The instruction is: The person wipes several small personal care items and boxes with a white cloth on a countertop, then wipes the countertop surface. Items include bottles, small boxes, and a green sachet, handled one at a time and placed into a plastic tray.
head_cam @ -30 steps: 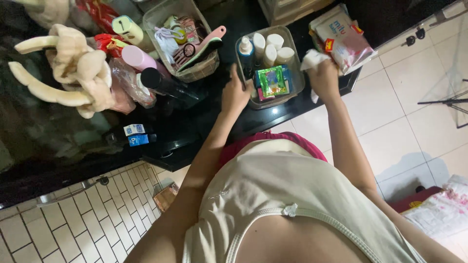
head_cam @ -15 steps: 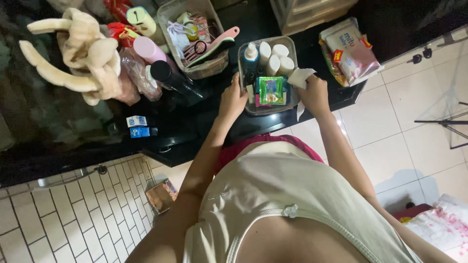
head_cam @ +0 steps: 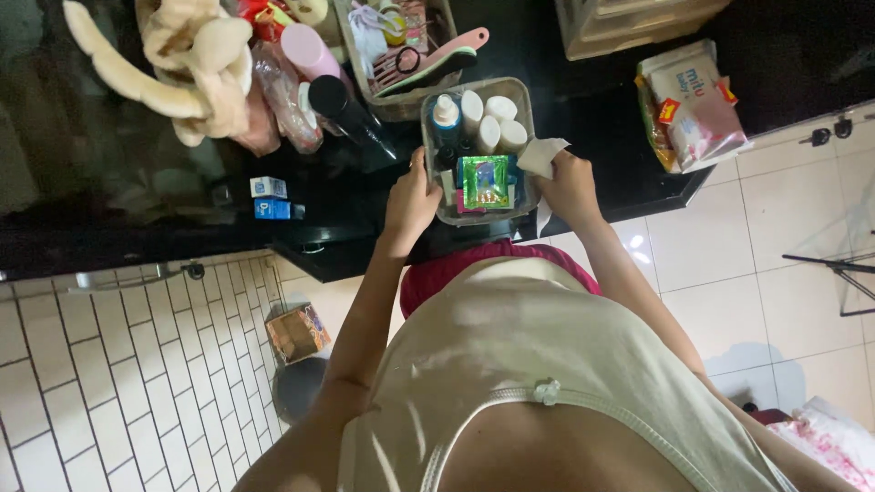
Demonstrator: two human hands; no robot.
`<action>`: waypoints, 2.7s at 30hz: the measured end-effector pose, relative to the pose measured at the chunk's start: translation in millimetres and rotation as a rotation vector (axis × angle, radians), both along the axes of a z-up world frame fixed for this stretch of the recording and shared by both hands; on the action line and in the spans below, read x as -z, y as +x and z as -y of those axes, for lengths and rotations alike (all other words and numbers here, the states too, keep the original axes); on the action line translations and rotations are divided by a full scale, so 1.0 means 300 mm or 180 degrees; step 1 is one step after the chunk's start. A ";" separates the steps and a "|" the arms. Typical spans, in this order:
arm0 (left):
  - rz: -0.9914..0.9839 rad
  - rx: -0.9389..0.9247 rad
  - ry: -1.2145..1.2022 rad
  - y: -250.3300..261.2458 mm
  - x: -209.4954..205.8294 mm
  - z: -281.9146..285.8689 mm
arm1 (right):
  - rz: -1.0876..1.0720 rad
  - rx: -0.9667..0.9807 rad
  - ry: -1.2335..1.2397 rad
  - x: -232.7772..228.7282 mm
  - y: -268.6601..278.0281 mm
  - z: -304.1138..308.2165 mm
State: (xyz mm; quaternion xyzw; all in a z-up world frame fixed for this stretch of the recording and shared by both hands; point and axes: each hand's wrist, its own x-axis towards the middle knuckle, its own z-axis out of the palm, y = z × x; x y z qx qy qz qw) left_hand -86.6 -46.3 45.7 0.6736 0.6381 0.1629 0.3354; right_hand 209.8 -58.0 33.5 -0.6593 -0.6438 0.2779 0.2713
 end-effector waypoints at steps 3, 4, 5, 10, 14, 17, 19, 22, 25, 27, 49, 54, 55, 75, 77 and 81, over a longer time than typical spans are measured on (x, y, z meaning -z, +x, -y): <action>0.0151 -0.0025 0.0078 -0.044 0.003 0.032 | -0.0049 -0.0103 -0.0059 0.003 -0.036 -0.003; 0.0150 -0.0043 0.0078 -0.051 -0.005 0.043 | -0.0050 -0.0121 -0.0060 -0.008 -0.049 -0.004; 0.0111 -0.0111 0.0101 -0.060 -0.015 0.052 | -0.0102 -0.0173 -0.0072 -0.019 -0.063 -0.008; 0.0084 -0.0217 0.0243 -0.099 0.010 0.080 | -0.0201 -0.0356 -0.0088 -0.029 -0.092 -0.025; 0.0125 -0.0250 0.0138 -0.092 -0.046 0.077 | -0.0268 -0.0326 -0.0460 0.025 -0.038 -0.049; 0.0053 -0.0290 0.0250 -0.083 -0.081 0.059 | -0.0445 -0.0119 -0.0577 0.018 0.016 -0.090; -0.0013 -0.0315 0.0510 -0.076 -0.112 0.035 | -0.0580 0.0044 -0.0531 -0.052 0.027 -0.121; 0.0064 -0.0651 0.1140 -0.051 -0.205 -0.019 | -0.0720 0.0149 0.0310 -0.155 0.019 -0.166; 0.0466 -0.0960 0.1433 -0.011 -0.295 -0.073 | -0.0299 -0.0047 0.1027 -0.037 0.039 -0.218; 0.0788 -0.0959 0.1359 0.012 -0.323 -0.111 | 0.0333 -0.0429 0.0733 0.155 0.068 -0.241; 0.0892 0.0311 0.1732 0.141 -0.313 -0.470 | 0.1741 -0.0968 -0.0068 0.449 -0.100 -0.622; 0.1004 0.0528 0.1565 0.113 -0.281 -0.564 | 0.2617 -0.2371 0.0216 0.431 -0.058 -0.581; 0.0997 0.0543 0.1568 0.104 -0.275 -0.582 | 0.2610 -0.2356 0.0220 0.452 -0.036 -0.627; 0.0733 0.0258 0.1322 0.042 -0.206 -0.764 | 0.2361 -0.1048 0.0012 0.506 -0.071 -1.032; 0.0758 0.0296 0.1458 0.044 -0.217 -0.778 | 0.2258 -0.1522 -0.0290 0.383 -0.175 -1.036; 0.0831 0.0384 0.1347 0.036 -0.197 -0.806 | 0.0964 -0.2315 0.0659 0.338 -0.238 -0.940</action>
